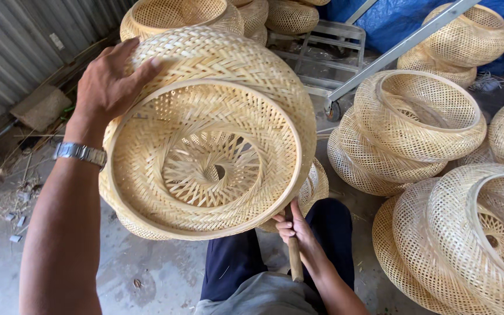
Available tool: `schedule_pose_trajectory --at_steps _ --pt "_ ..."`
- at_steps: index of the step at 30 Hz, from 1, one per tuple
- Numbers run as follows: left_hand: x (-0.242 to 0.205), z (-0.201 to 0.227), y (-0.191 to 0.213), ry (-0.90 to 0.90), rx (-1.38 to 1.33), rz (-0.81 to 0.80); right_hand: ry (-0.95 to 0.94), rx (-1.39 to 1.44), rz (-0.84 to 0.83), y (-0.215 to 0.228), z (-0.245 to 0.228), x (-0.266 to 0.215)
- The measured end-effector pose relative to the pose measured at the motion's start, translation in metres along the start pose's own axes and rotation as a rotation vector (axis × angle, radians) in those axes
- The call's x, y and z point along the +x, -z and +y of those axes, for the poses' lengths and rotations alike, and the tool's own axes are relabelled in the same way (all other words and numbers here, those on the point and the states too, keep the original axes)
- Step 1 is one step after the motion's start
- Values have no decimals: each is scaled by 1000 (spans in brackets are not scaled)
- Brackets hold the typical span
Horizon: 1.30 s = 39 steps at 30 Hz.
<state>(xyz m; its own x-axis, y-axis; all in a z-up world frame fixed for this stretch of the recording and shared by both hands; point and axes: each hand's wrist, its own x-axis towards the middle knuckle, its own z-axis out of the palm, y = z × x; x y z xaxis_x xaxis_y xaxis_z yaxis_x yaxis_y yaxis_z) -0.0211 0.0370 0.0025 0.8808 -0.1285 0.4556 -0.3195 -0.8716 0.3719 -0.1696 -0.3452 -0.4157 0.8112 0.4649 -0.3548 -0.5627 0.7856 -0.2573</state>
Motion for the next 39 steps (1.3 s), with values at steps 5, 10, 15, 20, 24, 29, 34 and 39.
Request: schedule_pose_trajectory --at_steps 5,10,15,20,24,29,34,39 --pt "-12 -3 13 -66 -47 56 56 -39 -81 -5 5 3" --pt "-29 -11 22 -57 -394 75 178 -198 51 -27 -31 -15" --pt "-40 -24 -3 21 -635 165 540 -473 169 -65 -87 -38" --pt "-45 -37 -43 -30 -910 178 688 -503 148 -92 -128 -62" --pt "-50 -45 -77 -113 -1006 185 799 -559 245 -107 -144 -85" --pt "-63 -57 -140 -46 -1196 182 881 -699 357 -122 -158 -116" --pt "-83 -76 -204 134 -1500 120 897 -895 496 -139 -163 -146" --pt "-110 -79 -245 236 -1577 121 923 -1170 613 -159 -155 -176"
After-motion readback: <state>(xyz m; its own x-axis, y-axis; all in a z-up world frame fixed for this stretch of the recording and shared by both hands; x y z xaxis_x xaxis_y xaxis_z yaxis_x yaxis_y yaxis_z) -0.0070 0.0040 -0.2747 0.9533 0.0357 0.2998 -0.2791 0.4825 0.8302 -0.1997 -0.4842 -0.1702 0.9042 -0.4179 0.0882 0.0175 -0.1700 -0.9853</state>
